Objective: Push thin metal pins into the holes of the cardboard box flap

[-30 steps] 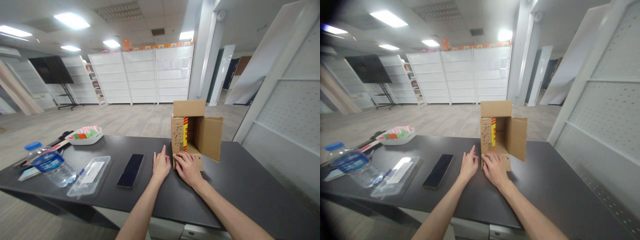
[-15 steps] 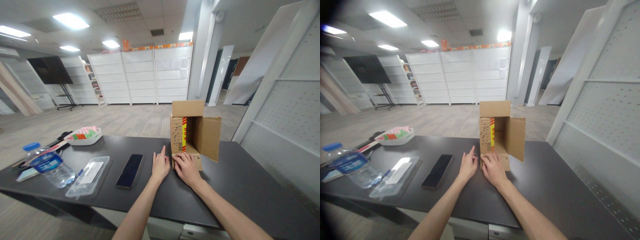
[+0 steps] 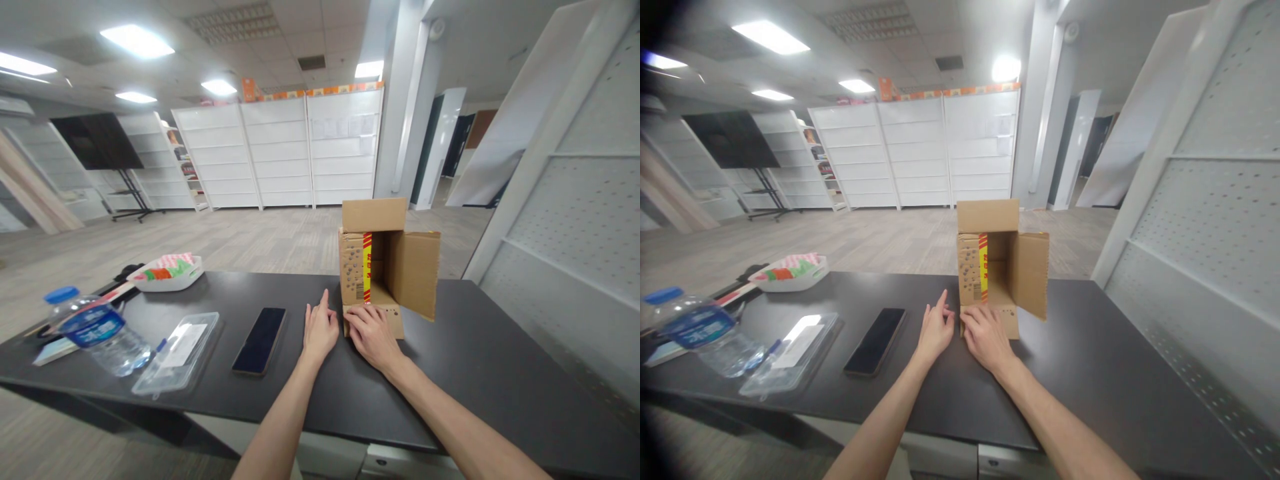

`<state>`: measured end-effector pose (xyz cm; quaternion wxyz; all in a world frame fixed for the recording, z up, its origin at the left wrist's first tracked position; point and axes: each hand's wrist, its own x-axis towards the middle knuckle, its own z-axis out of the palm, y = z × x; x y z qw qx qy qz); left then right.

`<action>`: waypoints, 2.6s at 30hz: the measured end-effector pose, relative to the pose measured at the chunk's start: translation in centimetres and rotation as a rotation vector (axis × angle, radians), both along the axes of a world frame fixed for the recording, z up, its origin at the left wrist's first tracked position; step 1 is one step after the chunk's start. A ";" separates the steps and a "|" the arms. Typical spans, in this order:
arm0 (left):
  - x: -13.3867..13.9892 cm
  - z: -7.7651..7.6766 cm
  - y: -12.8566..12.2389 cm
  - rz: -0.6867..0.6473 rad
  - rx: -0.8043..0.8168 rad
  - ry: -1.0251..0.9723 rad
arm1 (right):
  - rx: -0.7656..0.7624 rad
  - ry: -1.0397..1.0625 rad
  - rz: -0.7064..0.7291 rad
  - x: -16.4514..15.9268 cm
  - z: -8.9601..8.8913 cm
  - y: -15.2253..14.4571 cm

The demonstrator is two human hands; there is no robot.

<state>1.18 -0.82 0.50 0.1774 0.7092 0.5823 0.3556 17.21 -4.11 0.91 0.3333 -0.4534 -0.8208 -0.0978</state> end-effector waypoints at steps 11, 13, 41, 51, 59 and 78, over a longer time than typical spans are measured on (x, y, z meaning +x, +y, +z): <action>0.0 0.3 -0.2 -0.007 0.000 -0.007 | 0.042 0.029 -0.108 -0.1 0.0 0.0; 0.1 0.3 -0.2 -0.001 0.004 -0.016 | 0.044 0.020 -0.103 0.0 0.0 0.0; -0.1 0.1 0.1 0.011 -0.014 -0.017 | 0.036 0.024 -0.100 0.0 -0.2 0.0; -0.2 -0.3 0.4 0.004 0.007 -0.010 | 0.042 0.037 -0.219 0.1 -0.1 0.0; -0.2 -0.4 0.5 0.009 0.000 -0.010 | 0.042 0.047 -0.252 0.1 0.0 0.1; -0.1 -0.2 0.3 0.012 0.003 -0.029 | 0.039 -0.075 -0.374 -0.1 -0.2 0.6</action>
